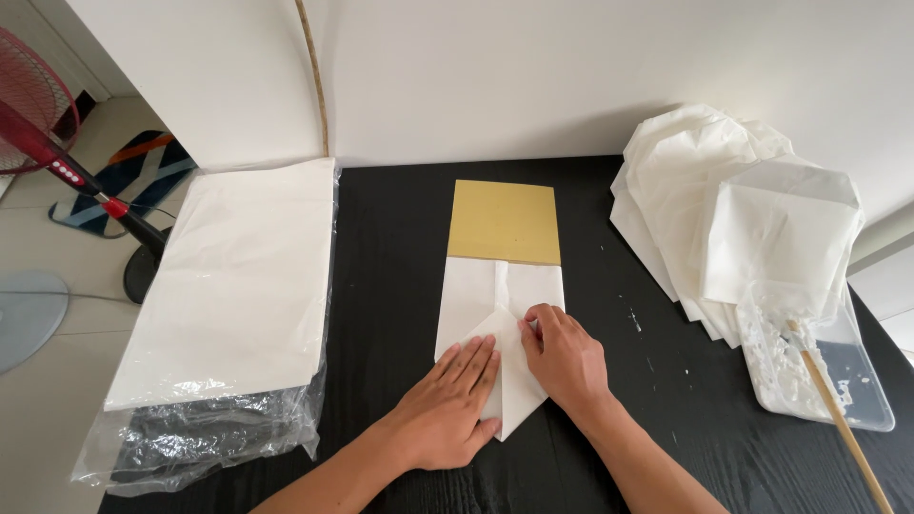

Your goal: The person folds a white sheet of paper on a black table, then uses a brush to apply white adhesive to the folded edges and presses them to seal. The process is repeated to form a small paper packet.

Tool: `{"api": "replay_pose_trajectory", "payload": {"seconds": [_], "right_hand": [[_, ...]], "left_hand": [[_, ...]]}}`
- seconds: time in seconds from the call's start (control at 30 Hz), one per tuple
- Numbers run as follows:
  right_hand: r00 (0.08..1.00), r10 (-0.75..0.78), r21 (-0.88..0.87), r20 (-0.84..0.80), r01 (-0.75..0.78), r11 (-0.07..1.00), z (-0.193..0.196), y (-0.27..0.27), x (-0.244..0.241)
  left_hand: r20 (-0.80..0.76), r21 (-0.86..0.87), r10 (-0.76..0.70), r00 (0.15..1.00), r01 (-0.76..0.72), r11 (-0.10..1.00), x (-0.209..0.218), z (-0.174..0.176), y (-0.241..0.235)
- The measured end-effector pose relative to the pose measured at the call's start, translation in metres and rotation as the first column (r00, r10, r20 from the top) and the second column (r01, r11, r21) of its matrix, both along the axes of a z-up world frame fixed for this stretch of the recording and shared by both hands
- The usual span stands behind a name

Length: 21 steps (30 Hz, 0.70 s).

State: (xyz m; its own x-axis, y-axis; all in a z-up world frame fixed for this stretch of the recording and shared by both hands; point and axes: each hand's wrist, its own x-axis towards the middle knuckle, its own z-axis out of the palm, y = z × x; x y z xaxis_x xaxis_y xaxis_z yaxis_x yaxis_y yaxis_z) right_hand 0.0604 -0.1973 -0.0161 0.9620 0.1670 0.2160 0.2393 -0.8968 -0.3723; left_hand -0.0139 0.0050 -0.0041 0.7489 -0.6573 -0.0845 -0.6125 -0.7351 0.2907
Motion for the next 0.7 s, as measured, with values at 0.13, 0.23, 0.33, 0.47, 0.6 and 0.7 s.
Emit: {"api": "replay_pose_trajectory", "payload": {"seconds": [0.13,0.23,0.33,0.47,0.6,0.7], "right_hand": [[0.984,-0.073,0.027,-0.165,0.078,0.997,0.019,0.006,0.001],[0.963,-0.125,0.043,-0.239,0.139,0.989,0.024,0.009,0.005],[0.93,-0.189,0.027,-0.315,0.208,0.978,0.027,0.013,0.009],[0.919,-0.203,-0.046,-0.337,0.2,0.979,0.038,0.014,0.014],[0.905,-0.236,-0.063,-0.354,0.228,0.972,0.038,0.019,0.022],[0.899,-0.229,-0.088,-0.372,0.211,0.973,0.039,0.017,0.023]], "left_hand": [[-0.186,0.053,-0.005,0.983,0.016,0.998,0.014,0.034,0.0],[-0.097,-0.147,0.096,0.991,-0.11,0.983,0.038,0.036,-0.003],[0.196,-0.044,0.064,0.978,-0.056,0.997,0.062,0.001,-0.006],[-0.045,0.057,0.055,0.997,-0.053,0.997,0.061,0.021,-0.009],[-0.221,0.075,0.038,0.975,-0.022,0.997,0.058,0.029,-0.006],[-0.293,0.106,0.052,0.955,-0.022,0.994,0.052,0.048,-0.006]]}}
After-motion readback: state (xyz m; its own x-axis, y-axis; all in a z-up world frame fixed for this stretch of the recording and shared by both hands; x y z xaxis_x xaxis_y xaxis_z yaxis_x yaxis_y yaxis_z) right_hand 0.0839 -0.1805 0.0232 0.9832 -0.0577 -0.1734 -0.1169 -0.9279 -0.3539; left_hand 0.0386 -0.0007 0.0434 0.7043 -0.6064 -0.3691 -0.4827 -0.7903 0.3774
